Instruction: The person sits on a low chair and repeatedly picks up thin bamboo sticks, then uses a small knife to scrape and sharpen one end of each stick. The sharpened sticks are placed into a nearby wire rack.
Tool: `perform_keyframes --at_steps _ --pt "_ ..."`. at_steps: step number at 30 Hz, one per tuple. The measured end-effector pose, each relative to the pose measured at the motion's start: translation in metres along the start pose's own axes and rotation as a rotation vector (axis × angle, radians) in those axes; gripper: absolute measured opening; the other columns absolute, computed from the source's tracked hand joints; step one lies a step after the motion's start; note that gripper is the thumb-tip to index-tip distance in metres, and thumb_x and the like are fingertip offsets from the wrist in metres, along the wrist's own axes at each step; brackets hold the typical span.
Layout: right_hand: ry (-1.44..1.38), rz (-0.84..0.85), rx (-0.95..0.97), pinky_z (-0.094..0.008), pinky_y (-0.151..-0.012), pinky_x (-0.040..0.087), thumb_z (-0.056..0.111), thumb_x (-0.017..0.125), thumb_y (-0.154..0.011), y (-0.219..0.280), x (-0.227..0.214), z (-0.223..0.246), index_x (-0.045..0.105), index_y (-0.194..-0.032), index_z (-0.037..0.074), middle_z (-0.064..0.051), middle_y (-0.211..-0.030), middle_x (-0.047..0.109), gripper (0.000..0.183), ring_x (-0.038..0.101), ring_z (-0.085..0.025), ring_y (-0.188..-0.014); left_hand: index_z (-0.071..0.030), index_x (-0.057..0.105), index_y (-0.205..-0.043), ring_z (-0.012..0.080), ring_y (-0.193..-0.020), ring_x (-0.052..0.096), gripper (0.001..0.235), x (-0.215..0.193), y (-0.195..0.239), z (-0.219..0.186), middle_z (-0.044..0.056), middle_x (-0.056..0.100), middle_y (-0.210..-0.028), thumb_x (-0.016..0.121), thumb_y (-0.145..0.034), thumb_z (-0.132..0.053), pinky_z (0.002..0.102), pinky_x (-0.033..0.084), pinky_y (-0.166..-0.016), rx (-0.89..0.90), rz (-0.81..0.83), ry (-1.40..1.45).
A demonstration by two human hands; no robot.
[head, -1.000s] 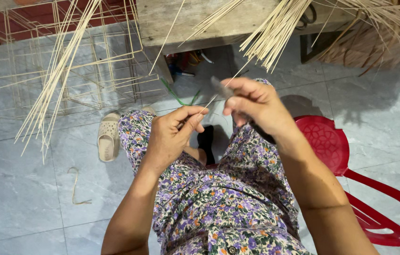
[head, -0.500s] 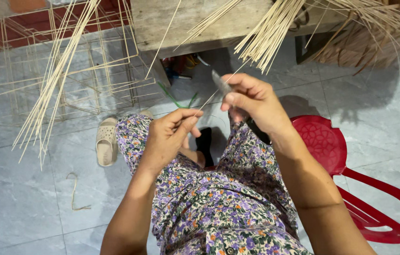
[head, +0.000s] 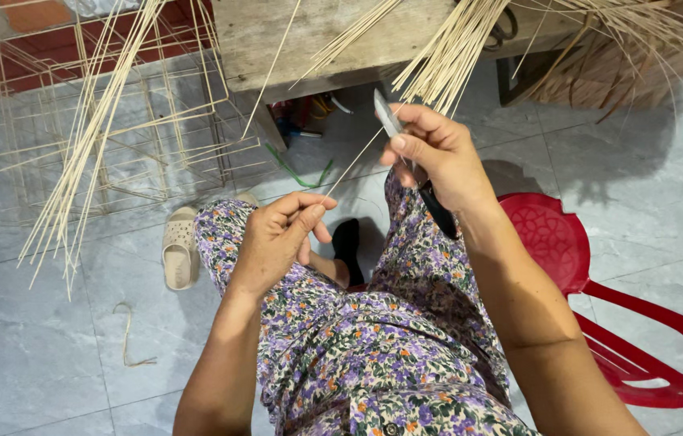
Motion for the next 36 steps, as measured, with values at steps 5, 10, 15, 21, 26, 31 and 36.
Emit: perform_keyframes --at_steps 5,10,15,21,26,31,36 --pt "0.084 0.204 0.148 -0.021 -0.050 0.049 0.006 0.064 -0.098 0.020 0.045 -0.022 0.059 -0.141 0.006 -0.005 -0.083 0.071 0.043 0.060 -0.006 -0.058 -0.002 0.074 -0.113 0.0018 -0.053 0.053 0.021 0.007 -0.006 0.003 0.001 0.071 -0.076 0.062 -0.104 -0.017 0.018 0.041 -0.048 0.026 -0.002 0.009" --pt "0.017 0.085 0.121 -0.020 -0.053 0.047 0.007 0.064 -0.102 0.009 0.027 -0.014 0.061 -0.138 0.003 -0.005 -0.086 0.072 0.036 0.060 -0.006 -0.061 -0.005 0.073 -0.120 0.0011 -0.055 0.055 0.025 0.003 -0.002 -0.001 0.000 0.071 -0.077 0.059 -0.103 -0.017 0.018 0.044 -0.049 0.046 -0.012 -0.095" --pt "0.065 0.159 0.112 -0.020 -0.053 0.049 0.008 0.063 -0.100 0.013 0.036 -0.015 0.061 -0.138 0.005 -0.003 -0.084 0.072 0.038 0.061 -0.005 -0.060 -0.006 0.073 -0.119 0.0007 -0.050 0.050 0.024 0.001 0.000 0.001 -0.001 0.071 -0.075 0.059 -0.103 -0.018 0.018 0.041 -0.047 0.035 -0.028 -0.072" --pt "0.071 0.156 0.154 -0.019 -0.053 0.049 0.008 0.064 -0.101 0.015 0.039 -0.034 0.064 -0.134 0.003 -0.002 -0.084 0.071 0.034 0.060 -0.004 -0.061 -0.006 0.073 -0.118 -0.0006 -0.049 0.045 0.024 0.005 -0.002 0.001 -0.002 0.070 -0.073 0.059 -0.103 -0.018 0.018 0.035 -0.043 0.032 -0.038 -0.087" --pt "-0.020 0.015 0.025 -0.021 -0.050 0.046 0.009 0.064 -0.104 -0.010 -0.002 -0.013 0.065 -0.132 0.002 -0.004 -0.085 0.073 0.029 0.059 -0.007 -0.058 -0.007 0.074 -0.117 -0.0008 -0.048 0.046 0.023 0.001 0.004 0.001 -0.002 0.069 -0.071 0.058 -0.104 -0.017 0.018 0.036 -0.042 0.006 -0.037 -0.098" --pt "0.078 -0.006 0.117 -0.018 -0.048 0.045 0.010 0.064 -0.098 0.007 0.012 -0.020 0.060 -0.140 0.008 -0.003 -0.081 0.071 0.043 0.057 -0.005 -0.056 -0.007 0.074 -0.117 -0.0005 -0.051 0.047 0.022 0.000 0.002 -0.001 -0.002 0.070 -0.072 0.060 -0.104 -0.017 0.019 0.035 -0.044 0.049 -0.077 -0.112" --pt "0.022 0.165 0.117 -0.019 -0.054 0.047 0.010 0.064 -0.101 0.018 0.043 -0.028 0.061 -0.139 0.004 -0.004 -0.087 0.071 0.039 0.060 -0.006 -0.065 -0.008 0.075 -0.117 0.0017 -0.050 0.047 0.023 0.004 -0.004 0.002 -0.002 0.071 -0.073 0.060 -0.102 -0.017 0.021 0.037 -0.044 0.023 -0.093 -0.130"
Point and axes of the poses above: each hand's wrist, its own y-axis away from the middle knuckle, its own x-axis out of the palm, z = x × y, the point moved 10 cm from there along -y, towards the middle knuckle
